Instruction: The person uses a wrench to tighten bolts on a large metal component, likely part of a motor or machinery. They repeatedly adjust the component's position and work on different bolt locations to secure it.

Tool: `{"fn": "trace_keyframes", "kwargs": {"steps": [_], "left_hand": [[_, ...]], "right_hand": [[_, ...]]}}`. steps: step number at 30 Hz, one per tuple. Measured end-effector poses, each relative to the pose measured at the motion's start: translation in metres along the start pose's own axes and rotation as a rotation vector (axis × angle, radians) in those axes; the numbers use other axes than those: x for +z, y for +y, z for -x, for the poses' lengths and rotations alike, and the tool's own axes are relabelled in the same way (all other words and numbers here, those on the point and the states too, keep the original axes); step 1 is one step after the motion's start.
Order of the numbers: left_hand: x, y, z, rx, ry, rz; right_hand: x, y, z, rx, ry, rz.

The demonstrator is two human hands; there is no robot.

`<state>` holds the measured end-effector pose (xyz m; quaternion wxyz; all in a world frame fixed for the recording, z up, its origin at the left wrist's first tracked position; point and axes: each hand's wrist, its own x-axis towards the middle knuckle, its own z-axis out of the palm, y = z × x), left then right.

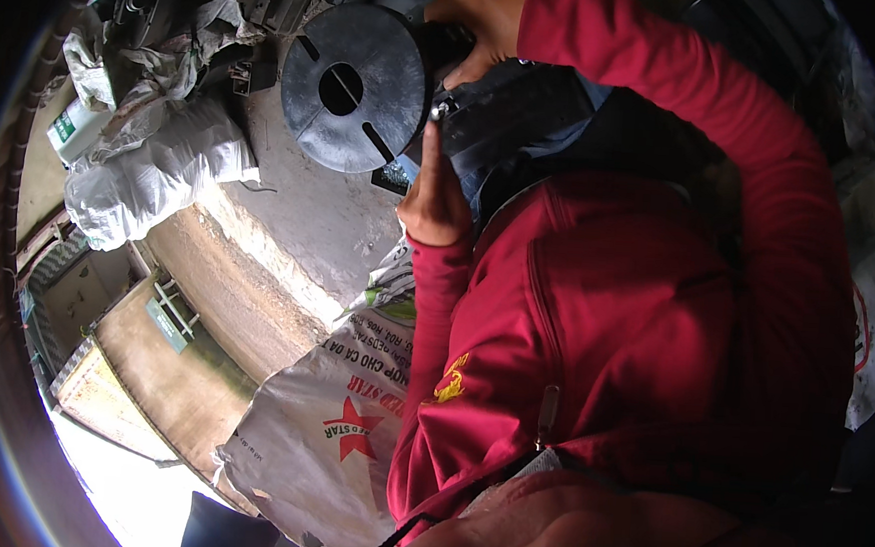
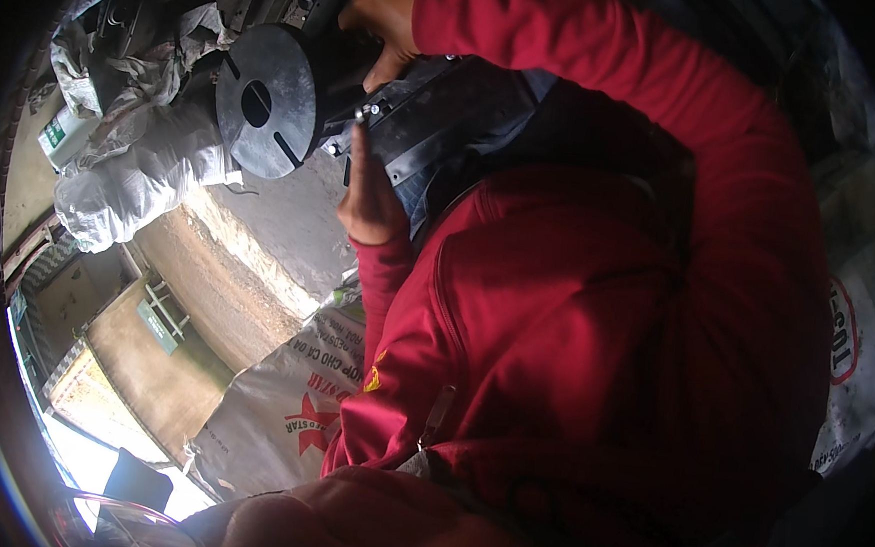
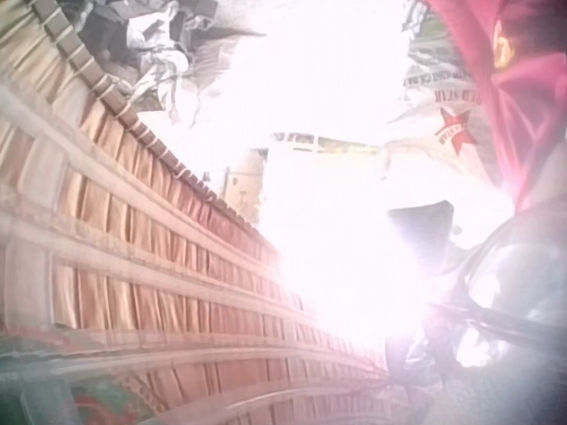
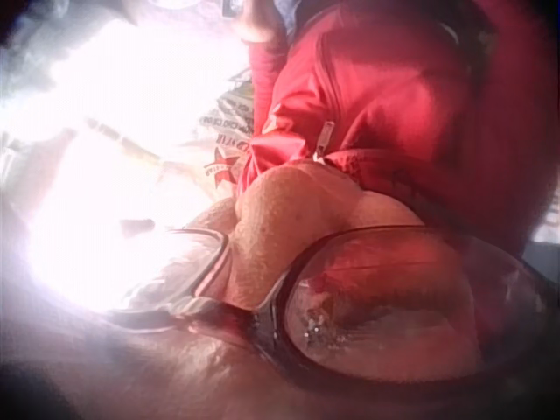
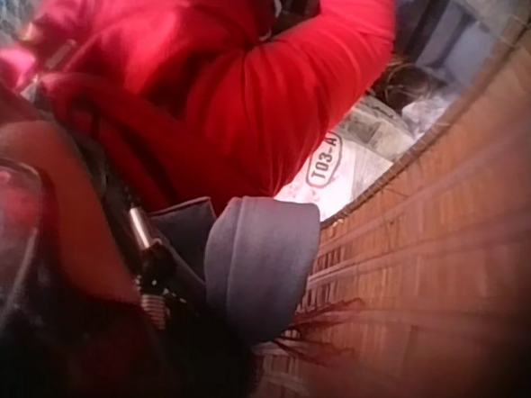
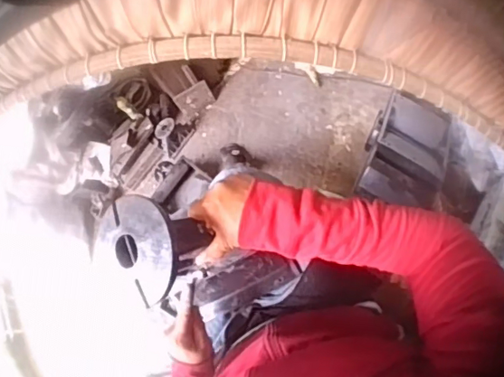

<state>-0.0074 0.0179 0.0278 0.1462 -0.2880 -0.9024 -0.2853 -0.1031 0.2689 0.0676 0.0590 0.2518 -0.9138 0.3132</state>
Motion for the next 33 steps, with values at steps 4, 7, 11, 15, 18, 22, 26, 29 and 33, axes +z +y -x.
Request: {"fn": "trace_keyframes", "kwargs": {"steps": [4, 7, 11, 15, 18, 22, 26, 29, 33], "left_hand": [[-0.009, 0.004, -0.005, 0.056, 0.147, 0.11], [0.004, -0.012, 0.01, -0.08, -0.125, -0.122], [0.004, -0.006, -0.003, 0.017, 0.141, -0.023], [0.011, -0.011, 0.009, -0.175, -0.188, -0.109], [0.006, -0.007, 0.004, -0.026, -0.026, -0.055], [-0.003, 0.003, -0.006, -0.081, 0.001, 0.118], [0.006, -0.005, 0.003, -0.102, -0.055, -0.051], [-0.006, 0.008, -0.011, -0.098, 0.073, 0.153], [0.011, -0.008, 0.004, -0.043, -0.024, -0.117]], "right_hand": [[0.0, 0.0, 0.0, 0.015, 0.001, 0.01], [0.0, -0.004, -0.003, 0.007, -0.007, 0.002], [0.001, -0.001, 0.0, 0.014, -0.006, 0.003], [0.0, 0.0, -0.002, 0.011, -0.005, -0.002], [0.001, -0.003, -0.001, 0.01, -0.013, -0.006], [-0.001, 0.0, 0.0, 0.021, -0.011, 0.011], [0.002, -0.001, 0.0, 0.038, -0.057, 0.06], [0.0, 0.001, 0.0, -0.022, 0.055, -0.068], [-0.005, -0.003, 0.0, -0.02, 0.043, -0.073]]}}
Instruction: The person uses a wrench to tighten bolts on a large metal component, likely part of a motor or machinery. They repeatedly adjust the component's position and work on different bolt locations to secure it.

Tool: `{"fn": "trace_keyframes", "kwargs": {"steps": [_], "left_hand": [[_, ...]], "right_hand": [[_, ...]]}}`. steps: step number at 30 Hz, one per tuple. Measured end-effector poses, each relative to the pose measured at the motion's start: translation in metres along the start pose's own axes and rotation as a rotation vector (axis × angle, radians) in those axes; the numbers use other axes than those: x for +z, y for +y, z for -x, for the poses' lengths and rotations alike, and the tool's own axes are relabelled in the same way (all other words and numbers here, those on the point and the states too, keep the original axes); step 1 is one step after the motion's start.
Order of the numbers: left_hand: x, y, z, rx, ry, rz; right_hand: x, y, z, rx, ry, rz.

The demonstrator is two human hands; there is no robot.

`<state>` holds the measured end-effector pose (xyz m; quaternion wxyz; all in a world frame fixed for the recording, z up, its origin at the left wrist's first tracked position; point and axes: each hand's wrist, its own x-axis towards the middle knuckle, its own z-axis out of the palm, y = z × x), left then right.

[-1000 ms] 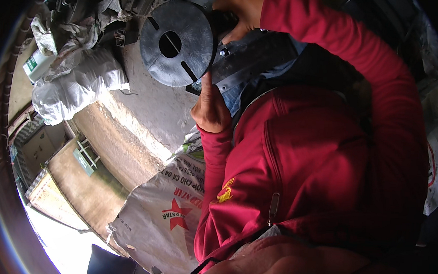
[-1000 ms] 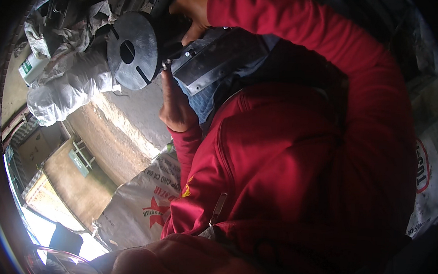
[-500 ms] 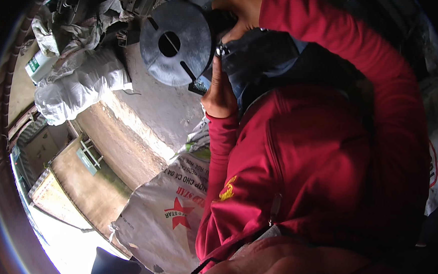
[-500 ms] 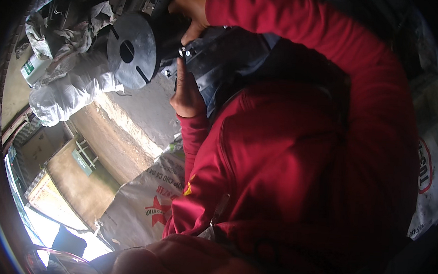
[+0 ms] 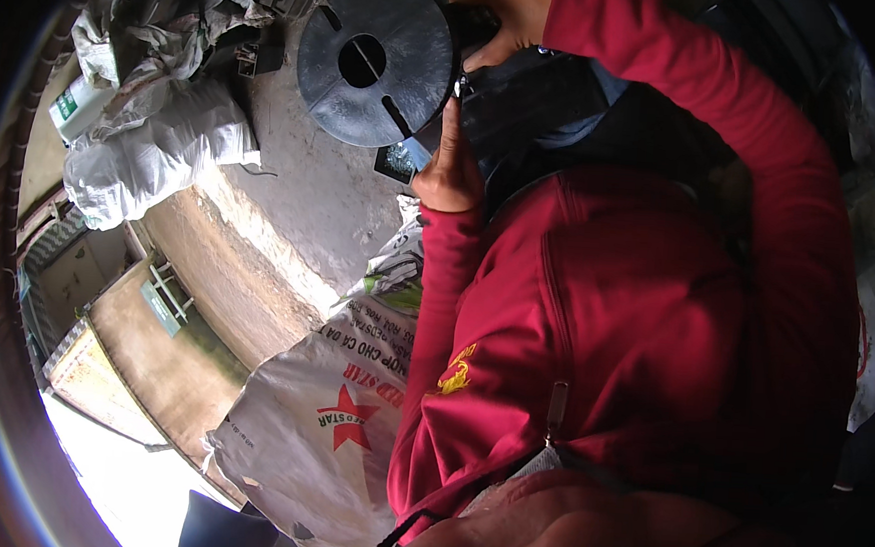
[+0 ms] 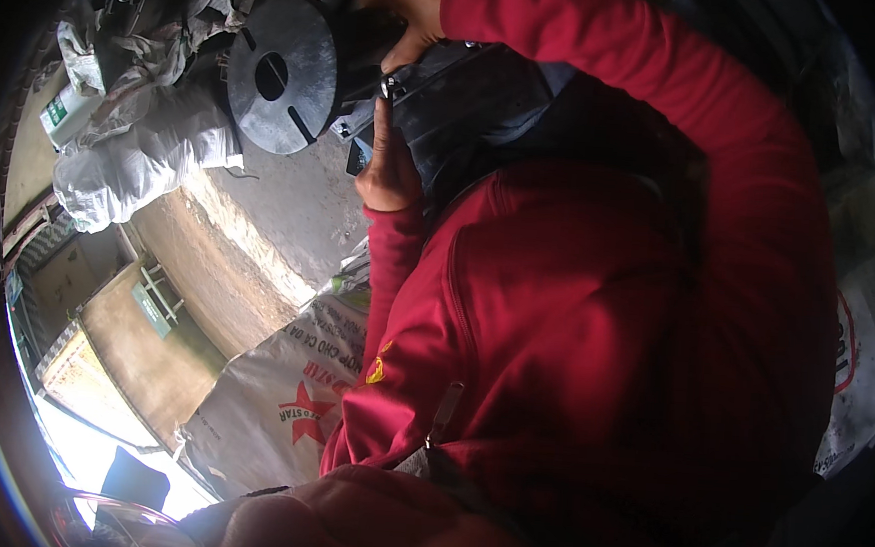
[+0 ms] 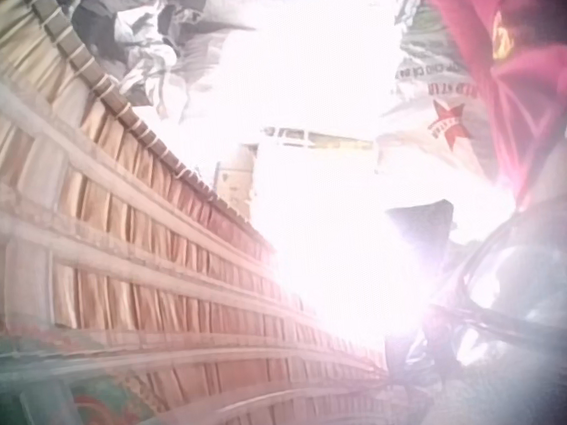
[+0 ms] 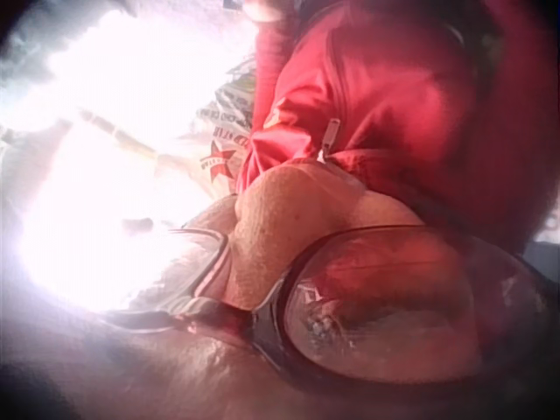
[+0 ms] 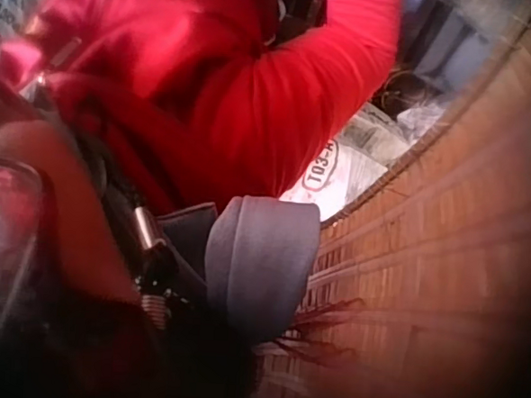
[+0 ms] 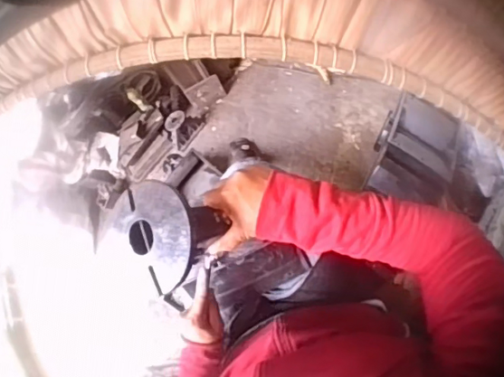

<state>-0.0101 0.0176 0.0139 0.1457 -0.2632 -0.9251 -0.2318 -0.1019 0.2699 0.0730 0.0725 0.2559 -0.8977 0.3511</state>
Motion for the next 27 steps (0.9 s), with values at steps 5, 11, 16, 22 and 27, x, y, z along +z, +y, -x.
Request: {"fn": "trace_keyframes", "kwargs": {"steps": [5, 11, 16, 22, 27], "left_hand": [[-0.029, 0.013, -0.008, 0.055, 0.087, 0.077], [-0.006, 0.0, 0.003, -0.025, 0.03, 0.091], [-0.025, 0.007, -0.006, 0.045, 0.211, 0.252], [-0.026, 0.003, 0.003, -0.069, 0.109, 0.134], [-0.018, 0.003, -0.001, -0.057, 0.042, 0.018]], "right_hand": [[0.005, 0.006, 0.002, -0.033, 0.063, -0.048], [0.0, -0.003, -0.001, 0.0, -0.036, 0.045], [0.0, -0.004, -0.001, -0.009, -0.013, -0.081], [0.005, -0.004, 0.0, -0.033, 0.004, -0.048], [0.001, -0.007, -0.004, -0.078, 0.039, -0.138]]}}
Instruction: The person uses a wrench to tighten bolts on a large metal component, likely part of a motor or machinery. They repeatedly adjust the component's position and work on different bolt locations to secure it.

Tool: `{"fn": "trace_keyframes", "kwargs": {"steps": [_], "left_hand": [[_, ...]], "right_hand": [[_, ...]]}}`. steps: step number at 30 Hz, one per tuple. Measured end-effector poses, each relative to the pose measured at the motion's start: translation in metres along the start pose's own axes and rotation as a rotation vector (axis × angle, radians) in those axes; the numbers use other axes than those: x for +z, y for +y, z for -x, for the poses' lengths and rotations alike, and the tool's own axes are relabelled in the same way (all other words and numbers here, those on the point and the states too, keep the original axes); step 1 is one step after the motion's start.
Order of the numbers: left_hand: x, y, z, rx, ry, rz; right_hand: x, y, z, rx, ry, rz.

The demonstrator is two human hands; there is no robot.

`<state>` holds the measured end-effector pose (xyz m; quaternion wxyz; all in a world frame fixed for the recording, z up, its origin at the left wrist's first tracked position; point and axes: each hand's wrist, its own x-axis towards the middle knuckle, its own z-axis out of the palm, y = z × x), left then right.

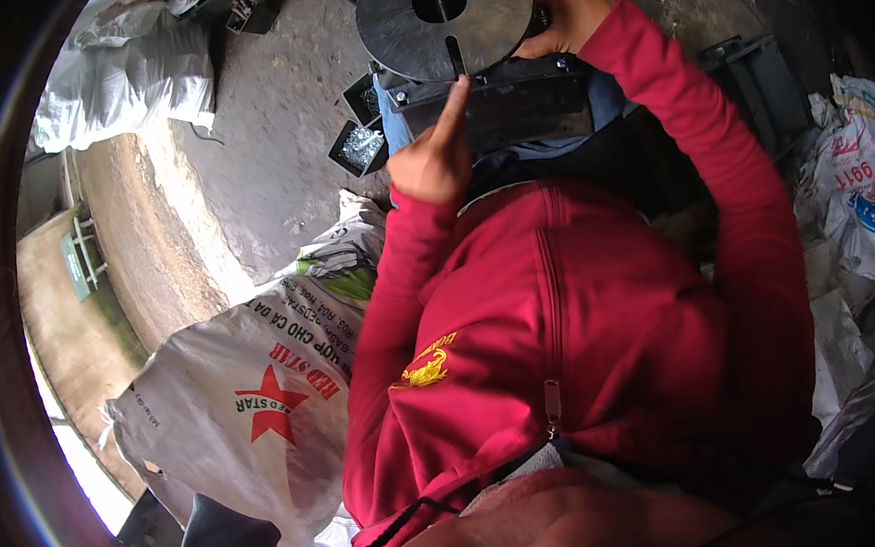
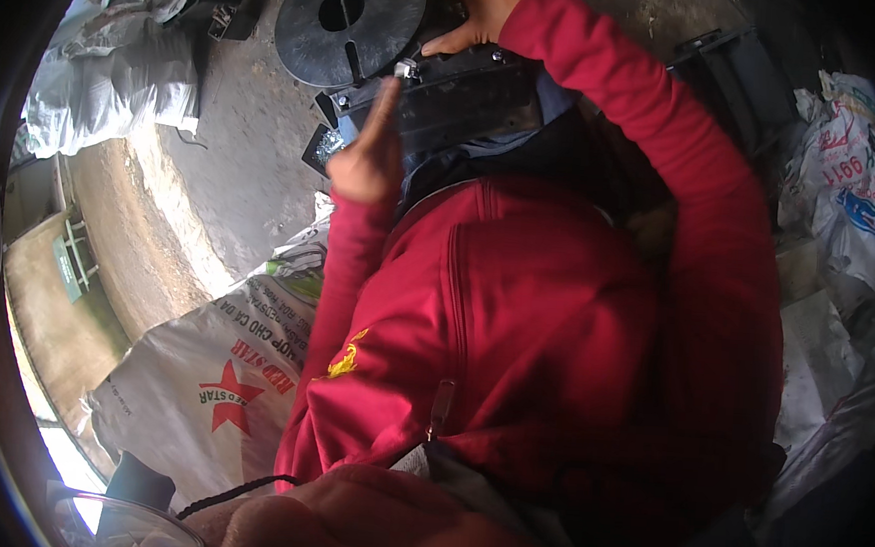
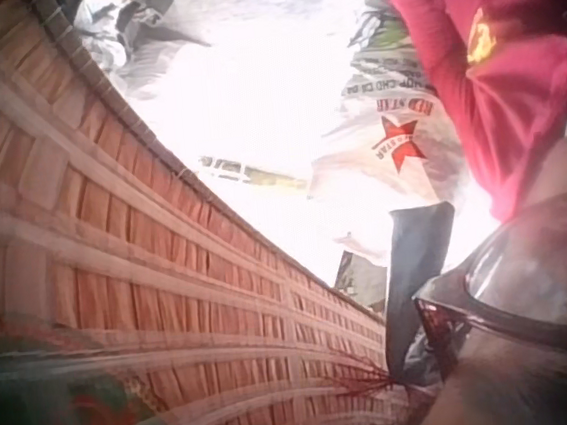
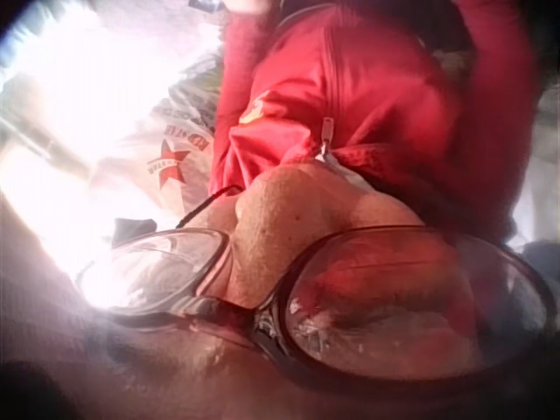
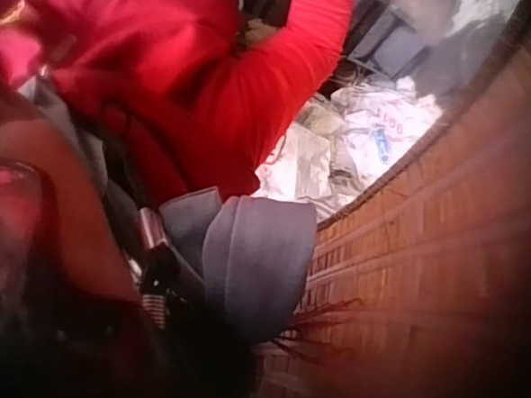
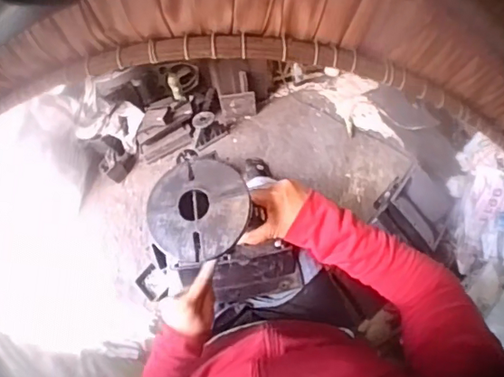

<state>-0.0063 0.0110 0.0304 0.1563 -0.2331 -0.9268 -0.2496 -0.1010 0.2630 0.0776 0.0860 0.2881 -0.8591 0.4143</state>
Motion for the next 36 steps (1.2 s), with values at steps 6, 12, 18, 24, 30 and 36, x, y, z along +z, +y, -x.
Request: {"fn": "trace_keyframes", "kwargs": {"steps": [6, 12, 18, 24, 30, 36], "left_hand": [[-0.019, 0.011, -0.009, -0.013, 0.085, 0.113], [-0.011, 0.003, 0.006, -0.097, -0.126, -0.01], [0.002, 0.002, 0.004, -0.143, -0.231, -0.099], [-0.018, 0.011, -0.003, -0.143, -0.044, 0.146], [-0.021, 0.015, 0.002, -0.241, -0.054, 0.298], [0.009, 0.003, 0.032, -0.35, -0.338, 0.113]], "right_hand": [[-0.002, -0.001, 0.004, 0.154, -0.082, 0.065], [0.001, 0.005, 0.006, 0.276, -0.192, 0.041], [-0.001, 0.008, 0.006, 0.09, -0.109, 0.211], [-0.006, -0.008, 0.004, 0.093, -0.137, 0.267], [-0.007, -0.006, 0.006, 0.06, -0.107, 0.282], [-0.005, 0.002, 0.0, 0.049, -0.106, 0.312]]}}
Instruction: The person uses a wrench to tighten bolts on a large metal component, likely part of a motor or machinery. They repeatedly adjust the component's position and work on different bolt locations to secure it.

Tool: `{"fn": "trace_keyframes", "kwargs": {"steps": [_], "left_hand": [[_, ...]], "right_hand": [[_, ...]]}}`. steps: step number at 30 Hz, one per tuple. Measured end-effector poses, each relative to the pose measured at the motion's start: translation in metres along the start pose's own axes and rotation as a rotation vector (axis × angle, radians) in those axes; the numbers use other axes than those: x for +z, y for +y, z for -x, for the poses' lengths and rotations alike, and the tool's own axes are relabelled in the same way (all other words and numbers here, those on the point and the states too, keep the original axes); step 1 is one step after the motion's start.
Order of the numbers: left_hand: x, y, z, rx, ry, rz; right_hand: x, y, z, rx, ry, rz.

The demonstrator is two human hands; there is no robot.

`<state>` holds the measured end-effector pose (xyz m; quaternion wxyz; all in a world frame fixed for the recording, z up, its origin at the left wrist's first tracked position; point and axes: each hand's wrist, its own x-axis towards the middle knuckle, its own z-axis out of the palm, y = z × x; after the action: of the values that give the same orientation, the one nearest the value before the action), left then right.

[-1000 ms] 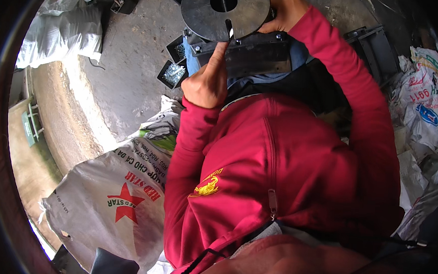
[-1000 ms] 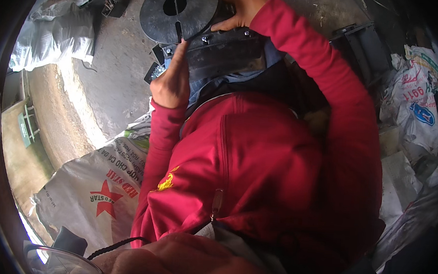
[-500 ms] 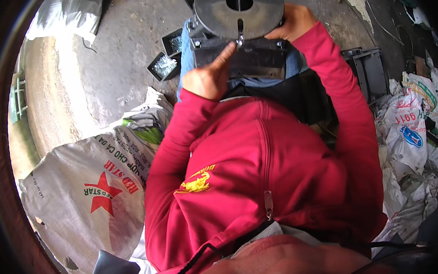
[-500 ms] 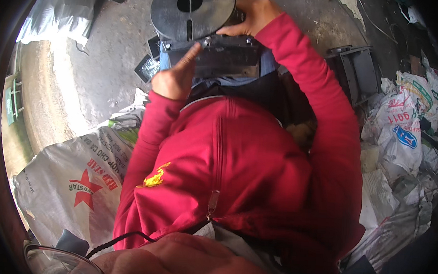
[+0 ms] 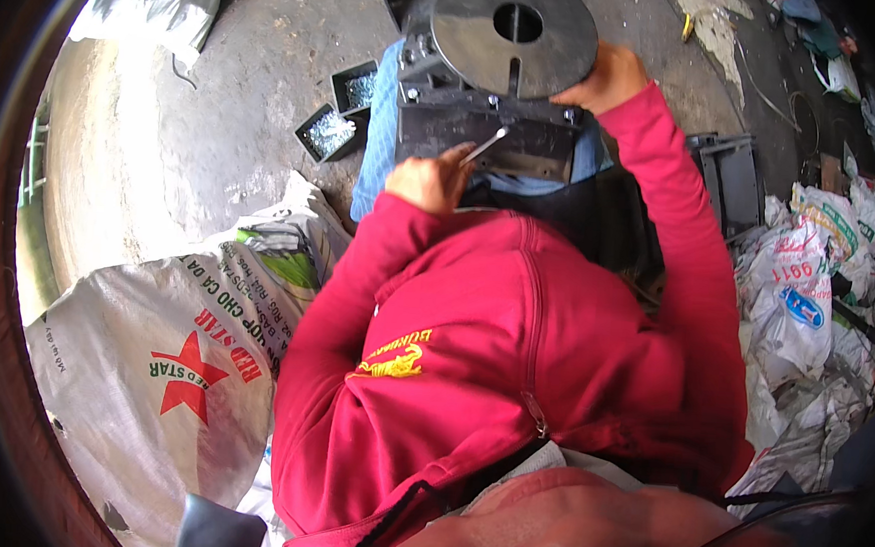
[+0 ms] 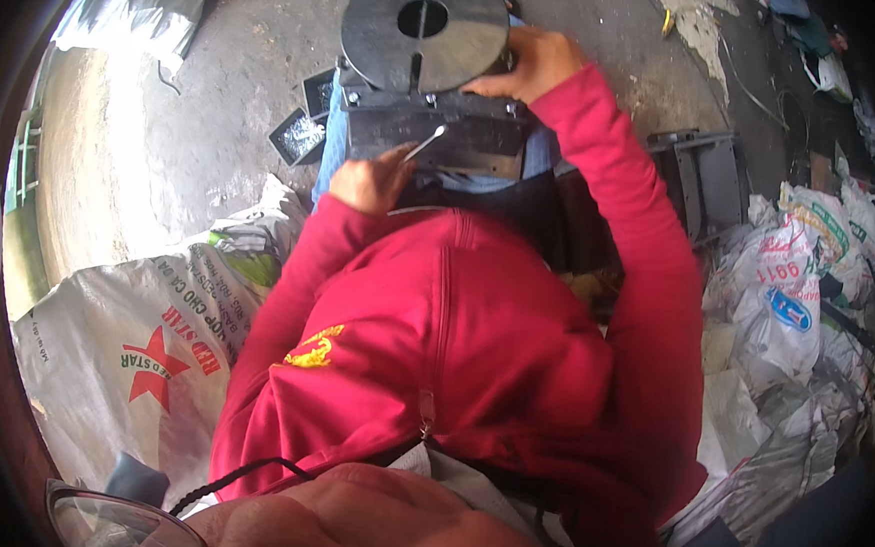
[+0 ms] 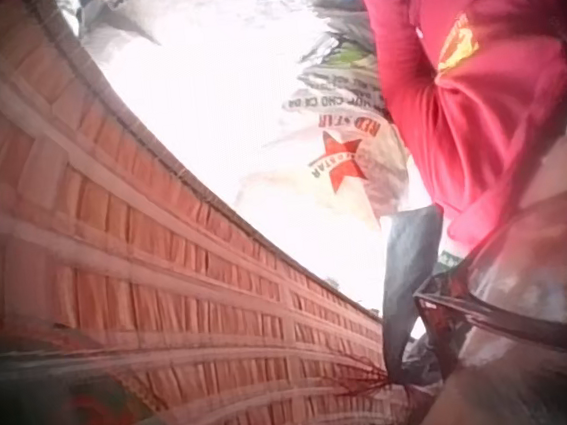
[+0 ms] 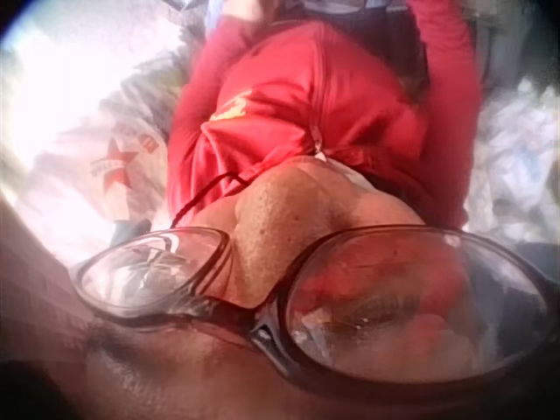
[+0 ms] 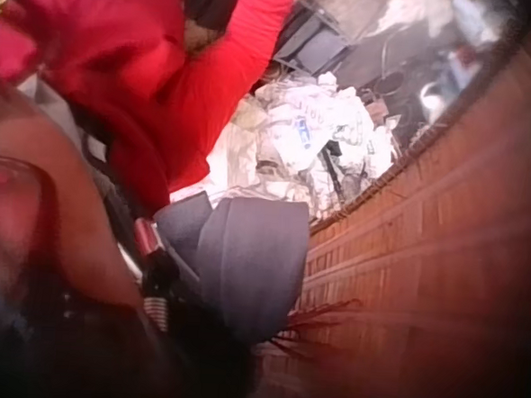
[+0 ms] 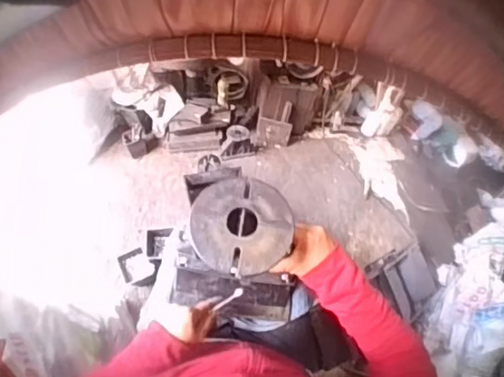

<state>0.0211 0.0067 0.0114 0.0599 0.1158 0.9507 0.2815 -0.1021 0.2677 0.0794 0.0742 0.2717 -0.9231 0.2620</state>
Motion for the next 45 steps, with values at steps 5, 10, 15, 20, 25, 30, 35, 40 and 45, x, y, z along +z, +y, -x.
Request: {"fn": "trace_keyframes", "kwargs": {"steps": [5, 10, 15, 20, 25, 30, 35, 40, 45], "left_hand": [[-0.103, -0.061, -0.016, -0.089, -0.237, 0.665], [-0.147, -0.086, -0.089, -0.075, 0.031, 0.779], [-0.079, -0.059, -0.241, 0.346, -0.398, 0.45], [-0.029, -0.039, -0.285, 0.383, -0.788, 0.302], [-0.017, -0.033, -0.275, 0.24, -0.708, 0.562], [-0.005, -0.01, -0.203, -0.046, -0.373, 1.365], [0.008, 0.034, -0.101, -0.236, 0.1, 1.837], [0.043, 0.051, -0.054, -0.654, 0.063, 1.989], [0.038, 0.057, -0.057, -0.813, 0.081, 1.895]], "right_hand": [[-0.014, -0.004, 0.017, 0.068, 0.046, -0.139], [-0.023, -0.01, 0.063, 0.298, 0.316, -0.429], [0.044, -0.043, 0.122, 0.931, -0.486, -1.676], [0.082, -0.064, 0.072, 1.134, -0.001, -1.813], [0.095, -0.058, 0.077, 1.101, 0.259, -1.734], [0.035, 0.043, 0.059, 0.754, 0.221, -1.786], [0.009, 0.068, 0.001, 0.495, -0.194, -0.783], [0.025, 0.068, -0.023, 0.308, -0.309, -0.498], [0.035, 0.066, -0.028, 0.227, -0.319, -0.432]]}}
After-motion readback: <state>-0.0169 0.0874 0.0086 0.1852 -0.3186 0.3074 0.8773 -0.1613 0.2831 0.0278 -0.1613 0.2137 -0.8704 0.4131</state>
